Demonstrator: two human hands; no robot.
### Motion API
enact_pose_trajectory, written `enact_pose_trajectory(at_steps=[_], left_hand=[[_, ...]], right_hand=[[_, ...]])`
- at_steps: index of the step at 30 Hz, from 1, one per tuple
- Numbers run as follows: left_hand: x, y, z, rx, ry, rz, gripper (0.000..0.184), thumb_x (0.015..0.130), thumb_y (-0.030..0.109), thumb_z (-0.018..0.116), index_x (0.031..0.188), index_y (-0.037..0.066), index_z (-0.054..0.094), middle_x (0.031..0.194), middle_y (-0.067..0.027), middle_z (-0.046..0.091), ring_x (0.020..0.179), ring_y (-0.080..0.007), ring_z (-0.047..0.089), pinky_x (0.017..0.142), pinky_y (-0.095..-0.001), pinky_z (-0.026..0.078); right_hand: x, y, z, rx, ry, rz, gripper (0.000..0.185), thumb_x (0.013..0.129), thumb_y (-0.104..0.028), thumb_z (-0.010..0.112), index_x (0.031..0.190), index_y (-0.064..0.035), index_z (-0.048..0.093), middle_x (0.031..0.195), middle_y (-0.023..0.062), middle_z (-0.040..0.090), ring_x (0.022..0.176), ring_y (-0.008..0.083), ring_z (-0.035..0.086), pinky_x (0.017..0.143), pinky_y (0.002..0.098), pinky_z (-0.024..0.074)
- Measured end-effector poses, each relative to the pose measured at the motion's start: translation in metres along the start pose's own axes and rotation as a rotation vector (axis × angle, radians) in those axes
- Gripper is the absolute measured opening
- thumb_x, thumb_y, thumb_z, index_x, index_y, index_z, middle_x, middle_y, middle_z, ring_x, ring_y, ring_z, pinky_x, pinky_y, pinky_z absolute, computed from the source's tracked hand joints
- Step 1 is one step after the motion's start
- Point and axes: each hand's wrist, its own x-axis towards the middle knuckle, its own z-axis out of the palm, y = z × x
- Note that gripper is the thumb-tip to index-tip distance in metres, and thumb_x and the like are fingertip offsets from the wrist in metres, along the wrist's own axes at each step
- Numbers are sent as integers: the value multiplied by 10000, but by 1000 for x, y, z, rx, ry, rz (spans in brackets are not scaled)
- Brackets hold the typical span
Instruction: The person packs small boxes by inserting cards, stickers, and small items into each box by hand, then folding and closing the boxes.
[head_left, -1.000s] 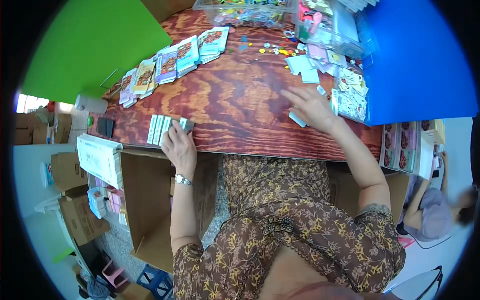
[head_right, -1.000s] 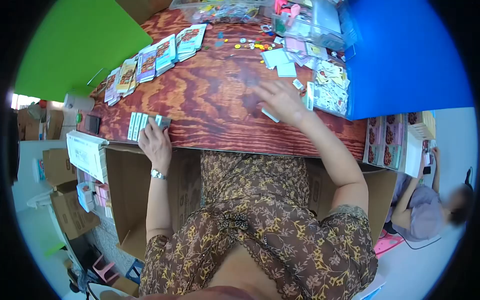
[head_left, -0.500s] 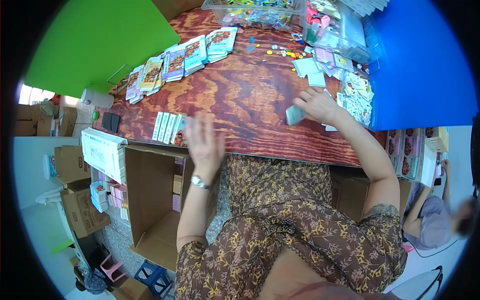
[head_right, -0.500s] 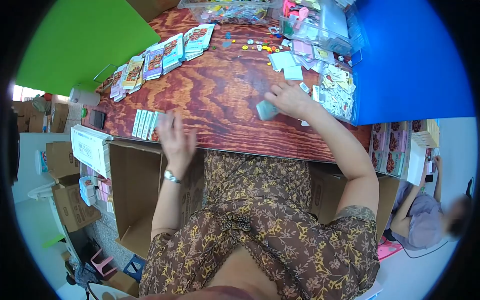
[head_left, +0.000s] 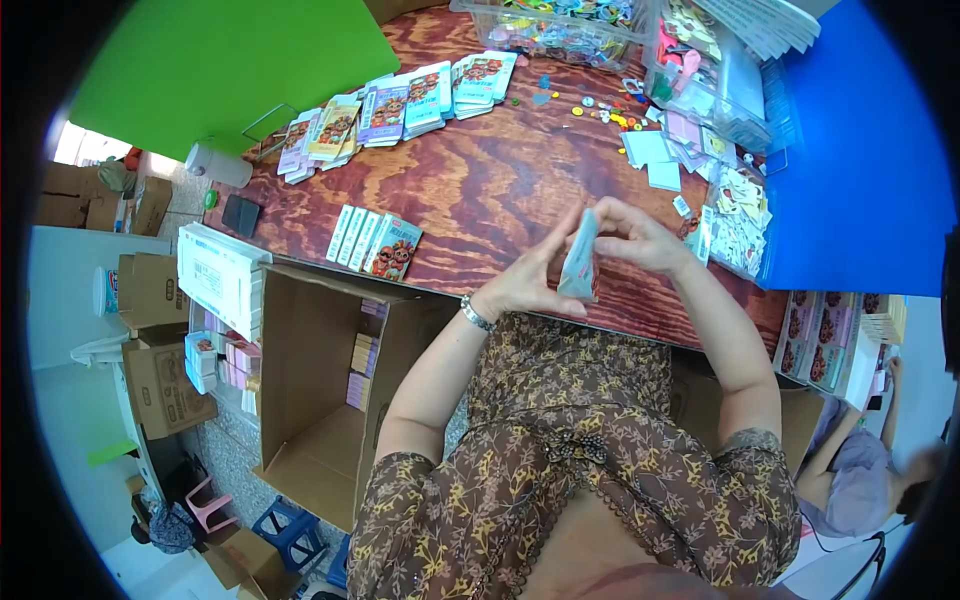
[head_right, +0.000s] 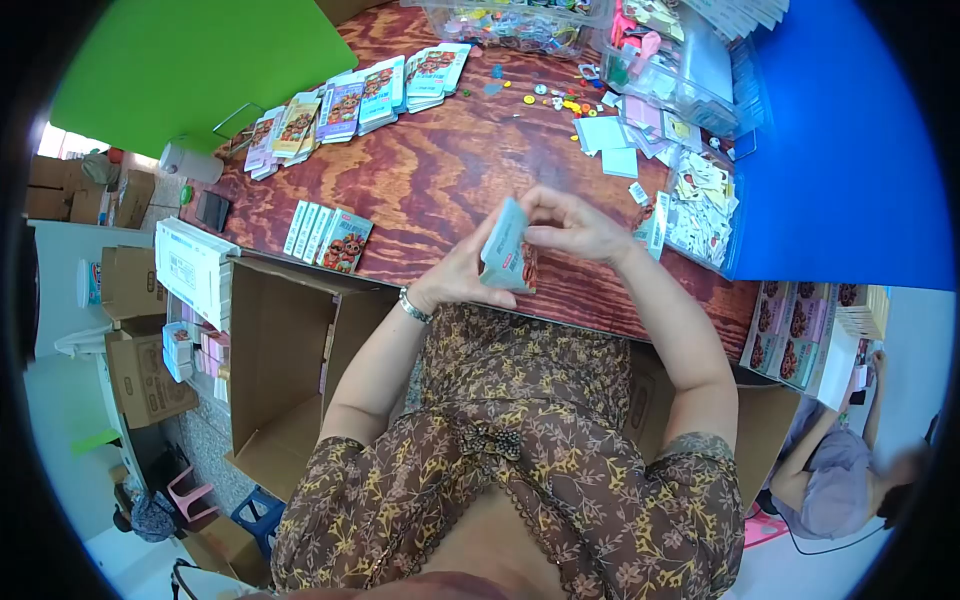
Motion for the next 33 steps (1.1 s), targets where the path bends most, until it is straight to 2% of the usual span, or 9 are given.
enact_pose_trajectory(at_steps=[3,4,7,8,13,21,24,27,33], left_hand=[[2,-11,1,-120,70,-54,1309,635,279,954,1593,70,87,1549,-113,336,1377,-211,396,1088,-393,422],[8,-18,-3,132,77,146,1190,658,264,941,1563,43,201,1439,-102,462,1292,-206,487,1016,-372,483],[9,-16,7,-26,194,-75,1039,681,247,924,1499,22,323,1371,-136,543,1238,-226,551,1003,-372,487],[13,-34,8,171,339,47,877,658,268,929,1352,11,457,1184,-130,635,1082,-249,650,940,-386,531],[22,-50,4,729,540,144,710,674,262,919,1225,26,538,1055,-142,668,976,-242,692,827,-363,564],[24,-77,8,671,628,31,745,636,339,924,1191,31,534,1109,-162,654,1014,-370,649,1133,-588,317],[25,-74,11,829,655,88,745,628,332,933,1184,40,531,1089,-154,641,1049,-332,647,1036,-481,449],[25,-80,9,910,671,88,763,615,376,930,1170,43,527,1089,-148,641,1096,-364,615,1145,-542,301],[25,-86,7,862,685,59,755,594,400,935,1118,37,529,1078,-147,642,1085,-368,613,1155,-563,273]], right_hand=[[5,2,1,-239,108,-20,201,943,-147,674,1115,-70,606,1064,4,598,1003,103,578,875,299,477],[7,0,3,-387,158,-52,204,939,-153,677,1120,-75,623,1056,12,604,991,114,587,868,302,480],[12,-3,7,-603,248,-70,220,932,-124,663,1143,-65,652,1045,52,622,993,156,610,841,327,502],[13,-7,4,-635,248,-61,234,934,-148,661,1159,-81,656,1031,58,630,980,170,622,842,330,503],[31,17,-79,-1399,422,-122,382,886,-156,678,1257,-105,603,1145,148,643,1067,353,612,951,449,491],[56,22,-195,-1592,206,330,746,705,-207,834,1366,-177,489,1325,104,543,1211,366,528,1013,476,482],[63,10,-193,-1634,144,379,705,699,-227,842,1324,-213,516,1268,104,538,1216,359,514,984,471,480],[61,9,-195,-1627,90,329,595,709,-239,835,1234,-224,556,1212,98,559,1194,342,524,954,463,480],[57,8,-187,-1538,194,390,551,718,-227,823,1197,-163,558,1153,102,584,1172,348,536,971,446,456]])
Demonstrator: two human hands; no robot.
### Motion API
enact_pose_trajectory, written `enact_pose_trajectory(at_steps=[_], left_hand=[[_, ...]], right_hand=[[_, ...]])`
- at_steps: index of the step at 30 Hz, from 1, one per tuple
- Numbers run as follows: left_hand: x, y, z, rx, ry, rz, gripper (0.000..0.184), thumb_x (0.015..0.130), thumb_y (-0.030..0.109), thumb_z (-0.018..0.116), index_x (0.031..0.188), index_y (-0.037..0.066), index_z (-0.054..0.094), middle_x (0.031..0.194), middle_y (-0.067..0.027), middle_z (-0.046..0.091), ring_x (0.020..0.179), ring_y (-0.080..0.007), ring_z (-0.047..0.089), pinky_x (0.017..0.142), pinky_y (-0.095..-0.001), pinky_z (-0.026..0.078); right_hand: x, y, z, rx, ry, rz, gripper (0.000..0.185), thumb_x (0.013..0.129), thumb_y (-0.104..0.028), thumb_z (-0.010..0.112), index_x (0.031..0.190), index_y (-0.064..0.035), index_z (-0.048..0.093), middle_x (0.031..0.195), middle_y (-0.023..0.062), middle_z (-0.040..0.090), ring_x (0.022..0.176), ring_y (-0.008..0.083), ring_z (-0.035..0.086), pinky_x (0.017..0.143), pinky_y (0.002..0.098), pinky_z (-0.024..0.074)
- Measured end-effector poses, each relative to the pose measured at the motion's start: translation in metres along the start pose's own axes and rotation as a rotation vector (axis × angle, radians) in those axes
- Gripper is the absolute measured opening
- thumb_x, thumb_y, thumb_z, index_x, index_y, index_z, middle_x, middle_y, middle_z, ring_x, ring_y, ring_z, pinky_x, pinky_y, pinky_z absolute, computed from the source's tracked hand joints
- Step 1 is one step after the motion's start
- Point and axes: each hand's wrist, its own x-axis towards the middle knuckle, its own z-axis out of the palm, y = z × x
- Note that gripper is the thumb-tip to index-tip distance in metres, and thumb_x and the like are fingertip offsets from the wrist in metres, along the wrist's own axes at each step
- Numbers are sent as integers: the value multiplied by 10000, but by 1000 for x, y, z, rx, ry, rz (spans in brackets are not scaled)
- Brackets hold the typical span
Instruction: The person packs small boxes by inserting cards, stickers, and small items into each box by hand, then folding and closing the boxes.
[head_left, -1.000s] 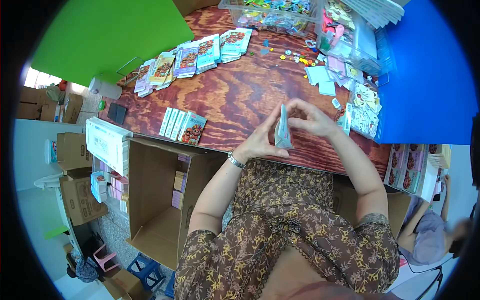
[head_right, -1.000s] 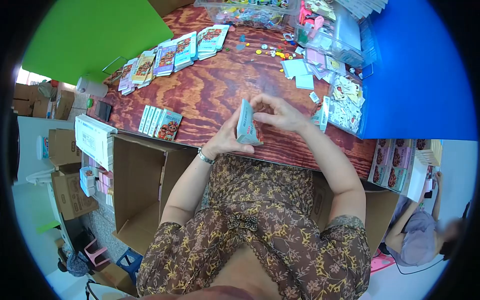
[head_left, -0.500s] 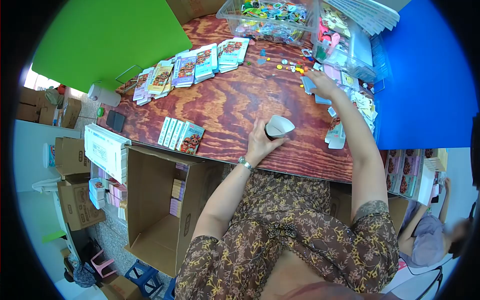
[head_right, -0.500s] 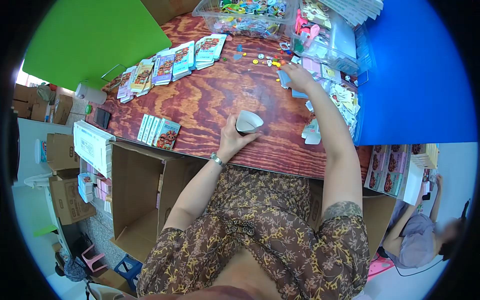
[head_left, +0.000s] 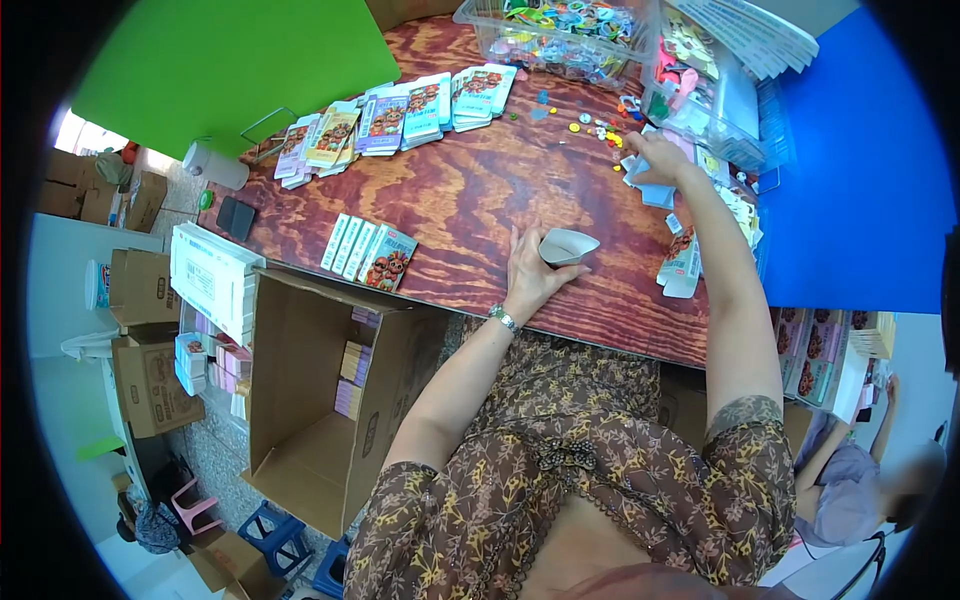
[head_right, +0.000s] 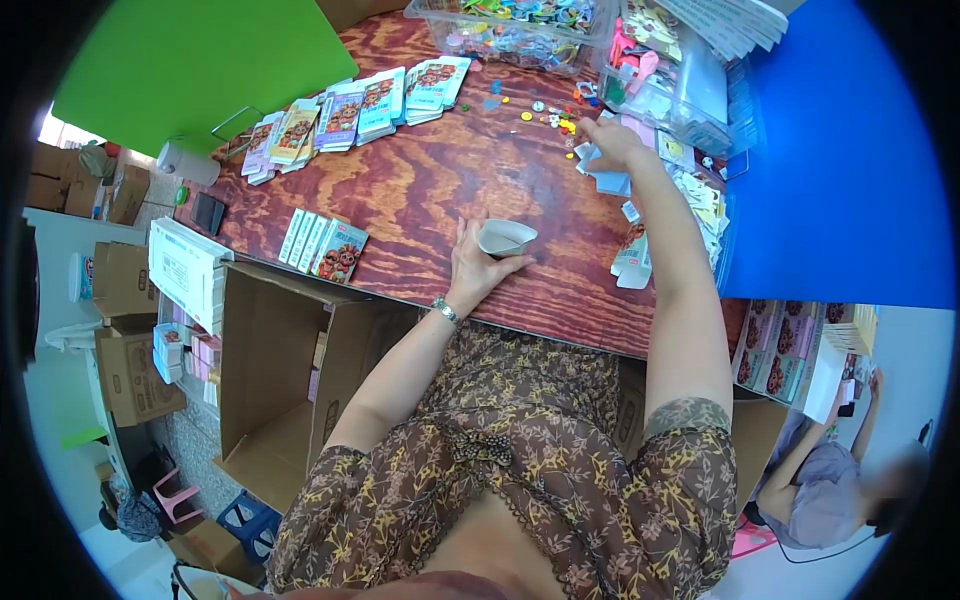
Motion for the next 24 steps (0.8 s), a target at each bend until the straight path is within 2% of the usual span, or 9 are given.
enact_pose_trajectory(at_steps=[1,4,6,8,11,14,15,18,24], left_hand=[[1,-1,1,-5,6,7,747,593,391,938,1109,37,530,1067,-147,641,1073,-360,616,1137,-546,304],[-2,-2,1,-35,20,-4,727,591,367,947,1088,35,533,1040,-144,637,1042,-338,621,1065,-494,396],[-2,-2,1,-91,18,-29,720,590,351,953,1081,33,533,1029,-140,633,1029,-324,621,997,-454,456],[-1,-5,3,-105,26,-37,707,581,354,952,1024,41,498,953,-133,614,976,-340,614,1029,-500,421],[-3,-6,3,-192,-5,-118,689,582,340,953,994,43,487,924,-135,612,949,-344,614,960,-481,460],[-1,-7,0,-265,-7,-158,663,589,324,955,983,43,502,940,-138,625,943,-330,629,847,-430,509],[-2,-8,0,-282,-1,-160,653,590,320,955,978,44,508,945,-138,630,940,-323,635,812,-415,519],[1,1,-11,-205,10,-82,596,669,268,936,1027,24,528,948,-115,701,886,-201,702,779,-329,557],[1,5,-14,-214,1,-173,599,655,286,940,990,33,513,921,-122,709,877,-203,706,769,-341,557]], right_hand=[[0,2,4,16,78,-17,450,764,-241,796,1152,-148,589,1143,85,599,1125,333,570,918,445,481],[-3,-3,-8,-15,-28,1,304,831,-244,726,1078,-108,612,1130,138,606,1059,348,621,878,467,509],[-16,-16,-16,2,122,-77,205,887,-203,656,1063,-98,638,1061,137,621,968,338,650,829,454,524],[-32,-34,-37,61,268,-128,214,898,-154,646,1109,-116,651,1011,140,625,916,333,659,810,423,533],[-82,-90,-73,386,525,-188,231,940,-69,603,1166,-92,647,931,111,618,850,253,675,753,342,554],[-107,-117,-63,1021,530,-146,222,967,-16,570,1179,-30,633,895,67,598,831,163,665,714,271,554],[-112,-126,-59,1052,558,-210,176,973,-1,559,1132,18,632,901,38,584,827,117,646,703,250,557],[-121,-144,-38,1075,607,-273,165,947,27,581,1090,4,660,904,48,604,785,123,637,699,252,543],[-126,-152,-26,668,653,-359,189,876,53,650,1041,-30,691,900,78,627,816,193,644,678,297,498]])
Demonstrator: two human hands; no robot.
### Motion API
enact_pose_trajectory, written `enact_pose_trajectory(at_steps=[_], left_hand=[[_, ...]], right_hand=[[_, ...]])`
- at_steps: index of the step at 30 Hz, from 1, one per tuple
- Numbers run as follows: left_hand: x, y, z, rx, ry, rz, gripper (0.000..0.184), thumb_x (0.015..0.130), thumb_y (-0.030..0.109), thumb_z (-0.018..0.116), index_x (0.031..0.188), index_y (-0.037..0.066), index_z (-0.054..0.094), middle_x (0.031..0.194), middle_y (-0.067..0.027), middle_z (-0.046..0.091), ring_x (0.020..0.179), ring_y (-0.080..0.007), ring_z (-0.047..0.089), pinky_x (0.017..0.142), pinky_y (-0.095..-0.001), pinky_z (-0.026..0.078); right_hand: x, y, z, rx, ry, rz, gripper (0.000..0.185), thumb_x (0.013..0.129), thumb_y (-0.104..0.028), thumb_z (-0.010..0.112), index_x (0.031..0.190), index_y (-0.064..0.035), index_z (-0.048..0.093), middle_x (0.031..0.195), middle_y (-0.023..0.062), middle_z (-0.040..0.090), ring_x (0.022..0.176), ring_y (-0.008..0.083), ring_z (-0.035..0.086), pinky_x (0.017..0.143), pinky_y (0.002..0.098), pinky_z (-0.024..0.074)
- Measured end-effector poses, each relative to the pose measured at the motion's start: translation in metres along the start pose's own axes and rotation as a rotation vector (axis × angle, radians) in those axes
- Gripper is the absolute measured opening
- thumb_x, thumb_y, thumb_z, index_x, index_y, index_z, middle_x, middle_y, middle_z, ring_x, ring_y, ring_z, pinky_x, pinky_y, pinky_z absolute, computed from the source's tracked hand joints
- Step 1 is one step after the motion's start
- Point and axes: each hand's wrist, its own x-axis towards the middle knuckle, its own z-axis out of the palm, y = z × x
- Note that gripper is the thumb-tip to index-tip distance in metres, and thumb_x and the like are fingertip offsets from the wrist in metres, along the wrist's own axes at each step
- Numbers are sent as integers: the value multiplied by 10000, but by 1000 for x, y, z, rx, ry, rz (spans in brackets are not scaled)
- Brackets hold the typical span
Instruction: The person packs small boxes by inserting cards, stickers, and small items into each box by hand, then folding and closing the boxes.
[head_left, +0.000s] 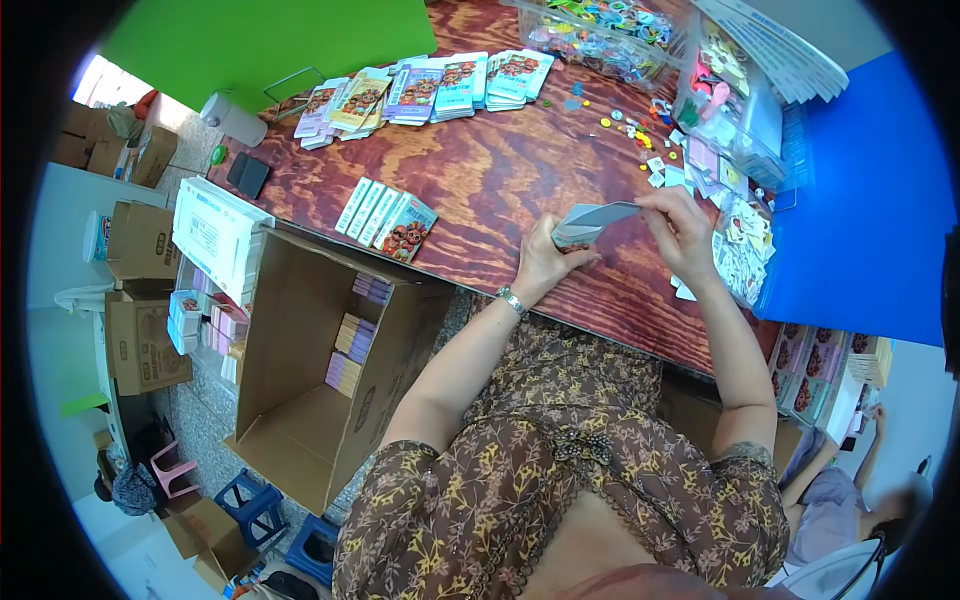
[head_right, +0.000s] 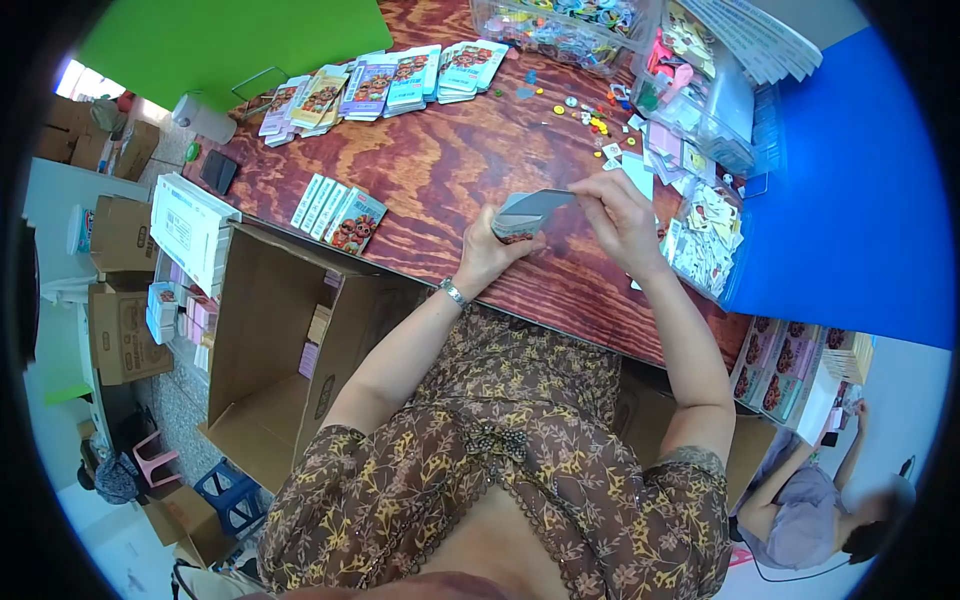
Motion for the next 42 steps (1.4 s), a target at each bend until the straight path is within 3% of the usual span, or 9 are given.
enact_pose_trajectory(at_steps=[3,6,12,15,21,30,36,40,42], left_hand=[[0,-1,1,-12,7,54,623,645,303,945,994,38,503,916,-123,700,869,-206,704,757,-343,553],[-1,1,-1,-85,-28,32,656,608,289,950,1043,21,538,962,-142,654,910,-295,673,788,-400,537],[-2,-2,1,-114,-11,18,714,608,301,949,1079,16,495,974,-161,634,939,-310,660,809,-407,530],[-3,-9,6,9,96,120,677,648,312,938,1068,21,494,956,-143,654,864,-251,680,753,-371,544],[-7,-8,8,118,113,142,727,659,329,922,1119,0,465,1001,-175,584,890,-307,640,750,-404,523],[-6,-9,6,93,16,66,763,653,275,895,1170,-25,420,1083,-218,539,1034,-371,560,869,-447,478],[-2,-9,5,153,-26,115,768,649,292,881,1180,-33,432,1115,-223,525,1056,-398,524,900,-468,460],[5,-2,-5,323,103,363,732,642,328,913,1138,4,483,1086,-188,547,1014,-352,531,870,-447,457],[3,-3,-10,299,82,350,750,643,328,912,1163,-3,485,1099,-192,540,1005,-352,534,872,-452,455]], right_hand=[[6,-2,-5,-37,-44,-27,200,863,61,652,1038,-28,690,900,83,625,825,211,643,700,306,506],[12,-4,-4,-50,-64,-64,209,853,71,645,1033,-26,688,898,88,623,821,224,643,708,313,511],[11,-5,2,-110,-87,-78,222,855,54,637,1053,-35,682,883,106,623,770,245,647,675,330,517],[3,-10,5,-175,-82,-69,229,863,26,641,1073,-55,682,879,104,628,732,242,639,630,346,515],[-2,0,7,-183,-24,-51,245,858,26,650,1084,-62,686,863,93,623,731,237,642,616,351,518],[-7,-9,21,-329,-62,-259,364,713,16,704,1053,-116,699,852,51,617,723,224,637,613,345,518],[-6,-19,25,-476,-198,-302,304,738,-107,725,1040,-129,692,888,69,601,791,234,628,678,380,515],[12,25,14,-286,-112,-72,285,839,-154,695,1121,-113,678,918,99,607,869,291,623,779,420,507],[38,69,16,-254,-9,0,308,912,-176,649,1203,-72,642,1061,149,632,1005,342,606,873,435,488]])
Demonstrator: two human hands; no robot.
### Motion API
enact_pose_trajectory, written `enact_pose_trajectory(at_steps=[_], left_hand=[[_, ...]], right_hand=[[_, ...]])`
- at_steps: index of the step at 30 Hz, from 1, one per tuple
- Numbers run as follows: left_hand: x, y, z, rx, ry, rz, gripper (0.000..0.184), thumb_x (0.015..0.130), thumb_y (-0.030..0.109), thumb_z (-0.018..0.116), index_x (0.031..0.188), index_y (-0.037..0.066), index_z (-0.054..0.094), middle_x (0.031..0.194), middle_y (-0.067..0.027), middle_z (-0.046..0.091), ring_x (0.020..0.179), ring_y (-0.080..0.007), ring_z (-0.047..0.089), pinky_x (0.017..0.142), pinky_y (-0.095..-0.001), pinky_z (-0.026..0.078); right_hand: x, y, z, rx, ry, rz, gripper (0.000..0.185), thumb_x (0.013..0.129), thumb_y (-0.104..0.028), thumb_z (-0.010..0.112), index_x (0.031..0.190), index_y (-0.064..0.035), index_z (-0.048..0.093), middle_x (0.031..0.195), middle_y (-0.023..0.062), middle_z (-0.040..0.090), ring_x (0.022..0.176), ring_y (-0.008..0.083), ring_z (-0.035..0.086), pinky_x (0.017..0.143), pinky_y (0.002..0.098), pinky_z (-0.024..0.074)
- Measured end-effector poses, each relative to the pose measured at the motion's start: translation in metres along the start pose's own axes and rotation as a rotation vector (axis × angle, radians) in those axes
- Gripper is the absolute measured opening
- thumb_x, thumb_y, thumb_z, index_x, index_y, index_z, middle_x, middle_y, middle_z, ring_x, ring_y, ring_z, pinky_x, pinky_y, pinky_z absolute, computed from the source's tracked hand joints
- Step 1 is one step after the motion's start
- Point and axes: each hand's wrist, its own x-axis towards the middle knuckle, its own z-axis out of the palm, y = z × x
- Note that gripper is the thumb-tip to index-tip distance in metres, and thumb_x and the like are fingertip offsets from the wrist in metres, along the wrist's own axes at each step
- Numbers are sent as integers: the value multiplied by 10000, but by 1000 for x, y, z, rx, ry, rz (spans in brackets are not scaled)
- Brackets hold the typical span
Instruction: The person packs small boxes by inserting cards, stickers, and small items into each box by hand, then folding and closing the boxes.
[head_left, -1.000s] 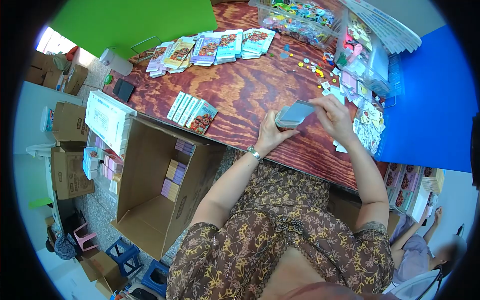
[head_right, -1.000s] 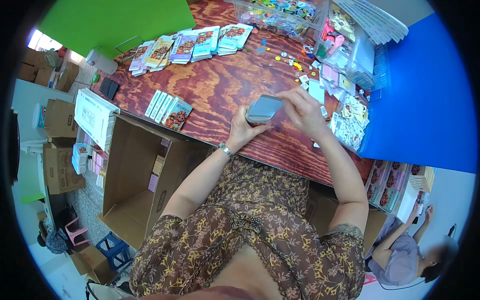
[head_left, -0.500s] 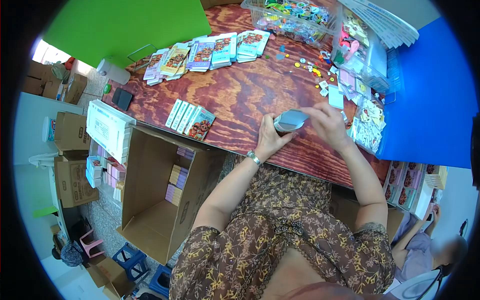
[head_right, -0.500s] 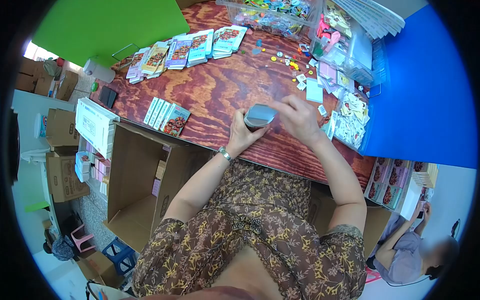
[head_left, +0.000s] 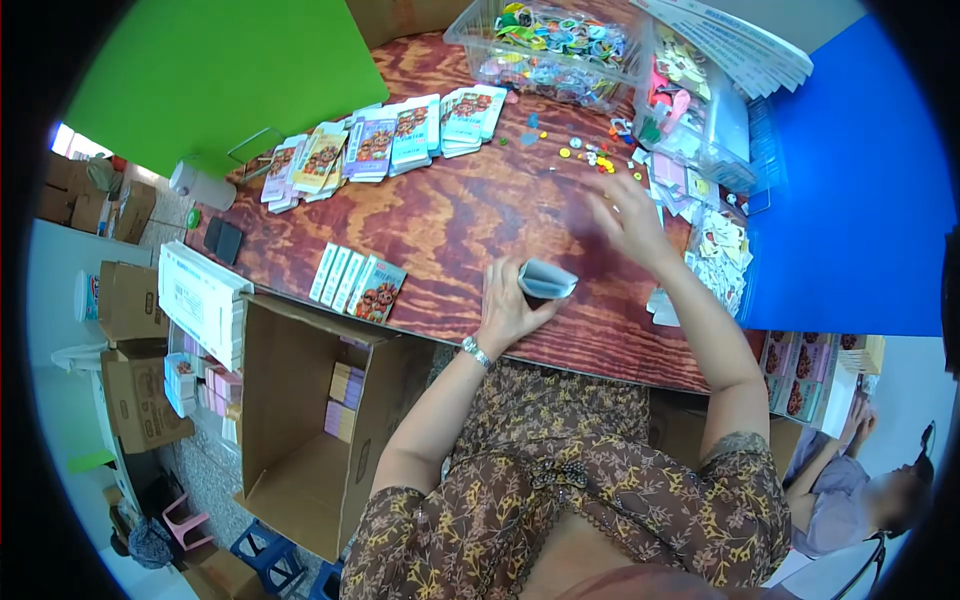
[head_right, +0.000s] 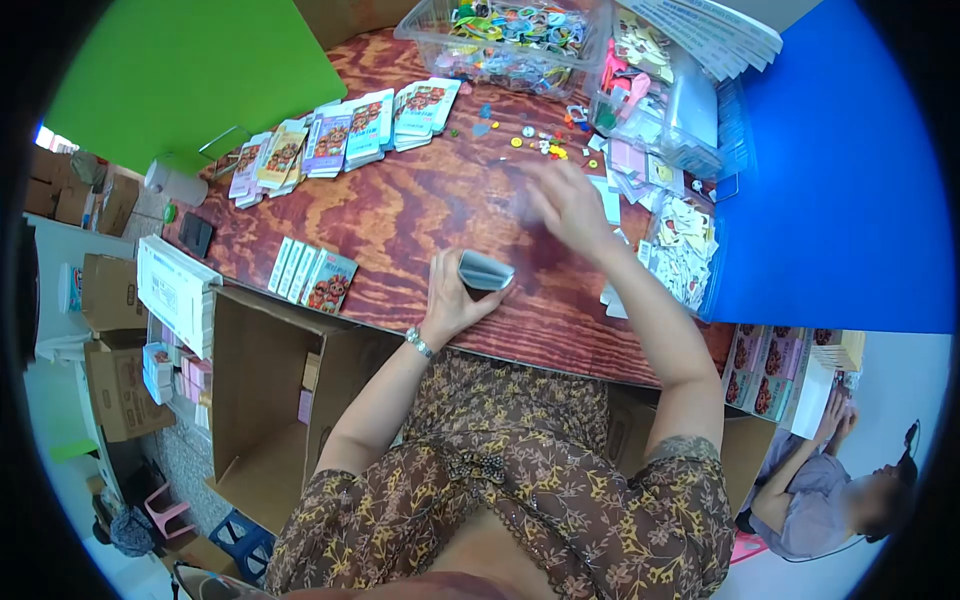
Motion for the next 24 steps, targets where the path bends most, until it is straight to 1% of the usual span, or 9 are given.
enact_pose_trajectory(at_steps=[1,4,8,10,14,15,18,22,24], left_hand=[[-3,-5,2,-35,-20,-21,757,646,321,910,1177,-7,480,1100,-194,539,1008,-355,534,877,-451,455],[-8,-5,-1,-82,-45,-113,822,655,264,892,1272,-29,434,1126,-211,546,1041,-379,565,895,-453,479],[-12,-13,0,-116,-57,-143,865,652,238,884,1321,-27,404,1184,-235,537,1057,-387,596,884,-452,509],[-11,-13,0,-84,-51,-105,865,654,237,882,1325,-25,403,1190,-236,533,1051,-381,598,884,-451,511],[-11,-11,-1,-117,-82,-144,887,663,241,880,1345,-16,375,1197,-240,529,1053,-378,602,884,-449,514],[-13,-11,-1,-123,-80,-170,892,672,249,882,1351,-13,365,1195,-240,527,1024,-375,618,858,-445,525],[-14,-9,0,-237,-71,-225,885,682,253,882,1350,-14,367,1179,-235,532,981,-367,636,819,-439,538],[-16,-15,3,-139,-109,-134,872,692,266,878,1338,-25,370,1128,-226,548,945,-363,644,777,-437,543],[-12,-12,0,-115,-123,-117,875,678,260,869,1339,-30,375,1150,-241,546,1036,-400,613,930,-477,503]], right_hand=[[12,23,8,-90,-54,129,386,919,-232,653,1260,-56,612,1186,200,608,1115,386,570,946,441,471],[42,94,43,-371,84,210,473,915,-316,656,1294,-39,590,1303,250,554,1191,447,523,1008,466,451],[62,154,73,-492,47,362,528,908,-398,652,1294,-43,594,1350,276,522,1231,468,496,1039,492,437],[61,157,87,-586,8,375,523,912,-412,645,1281,-44,602,1352,271,519,1232,452,502,1026,500,444],[58,114,103,-448,-47,209,460,910,-401,645,1225,-67,620,1291,240,561,1184,432,526,981,511,474],[64,89,99,-336,-173,299,454,936,-382,615,1283,-90,602,1308,208,562,1206,426,505,1033,505,426],[86,56,92,-362,-149,126,430,919,-326,630,1293,-118,582,1268,191,585,1145,390,557,954,502,491],[146,90,128,-265,-164,160,438,924,-268,614,1306,-61,560,1289,191,585,1189,379,552,976,480,487],[169,110,153,-316,-193,123,456,926,-249,608,1320,-30,542,1314,187,580,1217,380,544,995,467,481]])
